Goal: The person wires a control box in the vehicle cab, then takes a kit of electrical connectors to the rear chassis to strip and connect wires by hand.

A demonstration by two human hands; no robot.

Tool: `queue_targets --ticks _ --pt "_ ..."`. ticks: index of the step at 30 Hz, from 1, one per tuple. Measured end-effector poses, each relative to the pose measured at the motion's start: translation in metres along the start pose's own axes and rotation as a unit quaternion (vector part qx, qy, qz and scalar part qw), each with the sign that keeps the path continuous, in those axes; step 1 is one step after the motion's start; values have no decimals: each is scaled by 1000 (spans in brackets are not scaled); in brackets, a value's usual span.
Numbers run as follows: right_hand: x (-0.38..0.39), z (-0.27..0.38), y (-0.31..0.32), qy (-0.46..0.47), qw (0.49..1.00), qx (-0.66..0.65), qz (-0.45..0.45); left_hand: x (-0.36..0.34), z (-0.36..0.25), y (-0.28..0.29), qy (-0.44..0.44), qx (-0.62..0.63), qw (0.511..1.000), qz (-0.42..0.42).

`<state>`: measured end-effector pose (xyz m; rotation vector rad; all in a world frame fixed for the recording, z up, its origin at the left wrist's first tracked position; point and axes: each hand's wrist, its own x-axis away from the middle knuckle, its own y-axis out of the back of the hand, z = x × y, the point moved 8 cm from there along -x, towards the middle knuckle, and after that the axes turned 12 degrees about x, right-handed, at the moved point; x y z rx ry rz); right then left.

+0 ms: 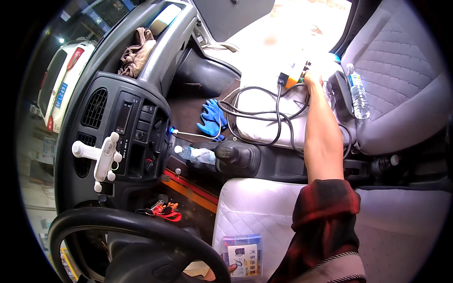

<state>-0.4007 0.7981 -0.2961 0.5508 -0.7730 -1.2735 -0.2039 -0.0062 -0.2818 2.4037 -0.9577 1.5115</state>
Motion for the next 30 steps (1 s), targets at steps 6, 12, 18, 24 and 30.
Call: queue_targets --ticks 6,12,18,24,30 --pt "-1 12 -36 -42 942 -285 173 1 -4 -5 10 6 1000 -12" --pt "3 8 -32 -144 894 -376 200 0 -7 -13 19 1 1000 -6" --pt "69 48 60 -18 997 25 -65 8 -5 -19 15 18 1000 -10" --pt "164 172 97 261 964 -1 -57 23 5 -20 -3 7 1000 -1" --pt "527 216 66 668 564 52 482 53 40 -32 -27 36 999 -23"
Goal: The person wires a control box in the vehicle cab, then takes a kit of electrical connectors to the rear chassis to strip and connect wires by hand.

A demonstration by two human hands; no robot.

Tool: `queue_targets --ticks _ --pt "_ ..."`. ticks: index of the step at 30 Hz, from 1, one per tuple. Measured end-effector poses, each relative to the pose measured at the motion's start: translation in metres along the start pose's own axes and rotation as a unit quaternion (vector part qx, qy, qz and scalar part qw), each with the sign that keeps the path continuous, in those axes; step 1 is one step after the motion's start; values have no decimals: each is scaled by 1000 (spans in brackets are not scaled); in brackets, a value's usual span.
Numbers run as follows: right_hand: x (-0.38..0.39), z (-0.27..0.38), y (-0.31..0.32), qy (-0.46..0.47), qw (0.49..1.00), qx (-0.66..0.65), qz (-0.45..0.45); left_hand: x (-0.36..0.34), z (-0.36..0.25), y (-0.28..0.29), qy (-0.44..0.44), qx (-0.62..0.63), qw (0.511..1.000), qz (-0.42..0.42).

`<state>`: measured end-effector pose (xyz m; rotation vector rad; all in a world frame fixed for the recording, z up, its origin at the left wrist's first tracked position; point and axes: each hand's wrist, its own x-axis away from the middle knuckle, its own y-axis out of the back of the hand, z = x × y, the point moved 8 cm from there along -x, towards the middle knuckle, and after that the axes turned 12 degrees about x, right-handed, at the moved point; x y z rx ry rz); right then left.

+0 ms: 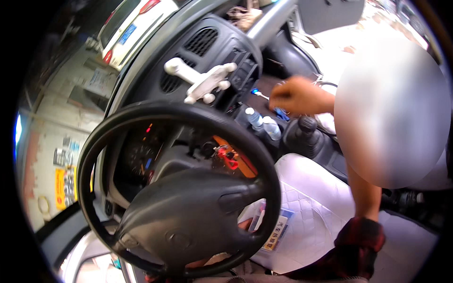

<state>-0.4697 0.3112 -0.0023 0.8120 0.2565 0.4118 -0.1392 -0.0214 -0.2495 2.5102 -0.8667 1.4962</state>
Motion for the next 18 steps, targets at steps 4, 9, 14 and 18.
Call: queue_targets --ticks 4,9,14,18 --pt "-17 60 -79 127 972 -192 -36 2 14 -4 -19 0 1000 7" --pt "-49 88 -137 61 986 -155 14 11 26 -3 -33 -4 999 0" --pt "-53 120 -115 214 974 25 -67 16 39 -1 -45 1 999 0" --pt "-40 146 -135 327 902 164 -231 22 53 8 -47 7 999 -10"
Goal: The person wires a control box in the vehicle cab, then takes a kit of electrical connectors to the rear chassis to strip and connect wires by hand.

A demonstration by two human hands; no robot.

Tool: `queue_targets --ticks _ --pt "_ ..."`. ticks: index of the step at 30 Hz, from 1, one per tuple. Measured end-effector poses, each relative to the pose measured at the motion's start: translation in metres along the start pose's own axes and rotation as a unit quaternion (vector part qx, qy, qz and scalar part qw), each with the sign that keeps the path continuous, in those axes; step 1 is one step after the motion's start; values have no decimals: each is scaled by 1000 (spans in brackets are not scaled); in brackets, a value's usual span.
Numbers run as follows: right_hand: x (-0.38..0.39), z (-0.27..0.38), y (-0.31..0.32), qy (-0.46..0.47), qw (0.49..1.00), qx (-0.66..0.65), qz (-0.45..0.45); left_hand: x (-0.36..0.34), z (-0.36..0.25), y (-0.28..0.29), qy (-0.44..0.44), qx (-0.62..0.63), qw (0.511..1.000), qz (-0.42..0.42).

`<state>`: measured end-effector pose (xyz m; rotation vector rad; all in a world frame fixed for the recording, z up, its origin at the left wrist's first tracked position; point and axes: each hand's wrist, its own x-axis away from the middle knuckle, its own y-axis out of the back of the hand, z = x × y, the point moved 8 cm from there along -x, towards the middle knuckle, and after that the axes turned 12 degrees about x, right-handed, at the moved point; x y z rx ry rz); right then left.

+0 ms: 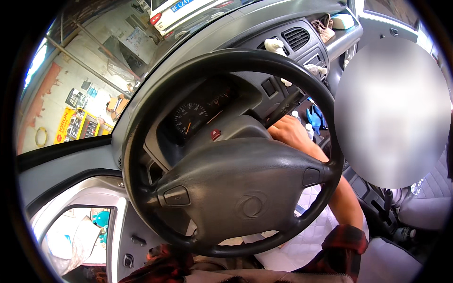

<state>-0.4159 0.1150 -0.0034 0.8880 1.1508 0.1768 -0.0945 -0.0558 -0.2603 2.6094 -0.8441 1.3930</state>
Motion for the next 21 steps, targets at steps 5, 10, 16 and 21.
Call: queue_targets --ticks 5,10,16,21 --pt "13 17 15 -49 960 229 -155 -1 -6 14 -2 -47 999 16" --pt "24 19 23 -217 943 203 -150 -28 -24 49 -7 -183 983 27" --pt "162 105 30 -537 758 207 -307 -126 -69 74 -89 -495 864 -33" --pt "278 302 9 -728 559 217 -333 -107 -91 39 -187 -241 952 9"
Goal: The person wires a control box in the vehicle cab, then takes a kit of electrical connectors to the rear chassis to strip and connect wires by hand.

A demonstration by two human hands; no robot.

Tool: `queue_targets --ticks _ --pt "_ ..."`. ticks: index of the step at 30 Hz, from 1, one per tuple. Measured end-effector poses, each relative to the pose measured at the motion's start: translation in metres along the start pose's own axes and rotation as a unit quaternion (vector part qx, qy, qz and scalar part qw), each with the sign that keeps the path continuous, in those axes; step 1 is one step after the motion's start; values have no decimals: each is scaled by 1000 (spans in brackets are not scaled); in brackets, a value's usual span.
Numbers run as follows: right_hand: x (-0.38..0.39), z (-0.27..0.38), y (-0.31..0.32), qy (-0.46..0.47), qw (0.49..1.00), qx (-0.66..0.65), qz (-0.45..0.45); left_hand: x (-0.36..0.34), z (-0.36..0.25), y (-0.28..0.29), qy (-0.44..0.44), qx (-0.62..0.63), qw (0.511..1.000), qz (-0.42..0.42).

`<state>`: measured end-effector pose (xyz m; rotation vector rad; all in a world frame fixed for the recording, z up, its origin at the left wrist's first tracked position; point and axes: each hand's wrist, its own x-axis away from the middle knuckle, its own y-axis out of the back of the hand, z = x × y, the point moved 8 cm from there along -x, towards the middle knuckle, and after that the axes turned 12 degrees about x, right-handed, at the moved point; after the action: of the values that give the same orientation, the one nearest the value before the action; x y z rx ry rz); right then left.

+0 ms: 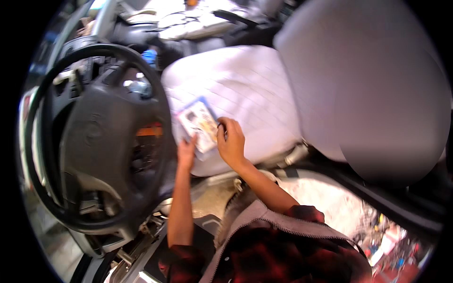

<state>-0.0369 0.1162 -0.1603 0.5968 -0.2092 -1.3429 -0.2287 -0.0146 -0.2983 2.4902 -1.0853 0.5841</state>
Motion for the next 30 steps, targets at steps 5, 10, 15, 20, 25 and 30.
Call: queue_targets --ticks 5,10,15,20,25,30 --pt "138 -39 92 85 991 81 70 28 6 -15 -68 272 959 43" --pt "246 -77 185 -73 973 107 194 179 65 -63 -26 424 886 186" --pt "325 -116 258 -132 962 16 237 357 162 -148 160 405 830 349" --pt "359 -137 351 -157 946 -105 263 427 152 -201 101 204 870 437" --pt "394 -215 442 -215 938 -207 177 480 133 -306 11 -45 888 457" --pt "424 -306 586 -307 914 -266 12 556 160 -467 78 -61 885 456"
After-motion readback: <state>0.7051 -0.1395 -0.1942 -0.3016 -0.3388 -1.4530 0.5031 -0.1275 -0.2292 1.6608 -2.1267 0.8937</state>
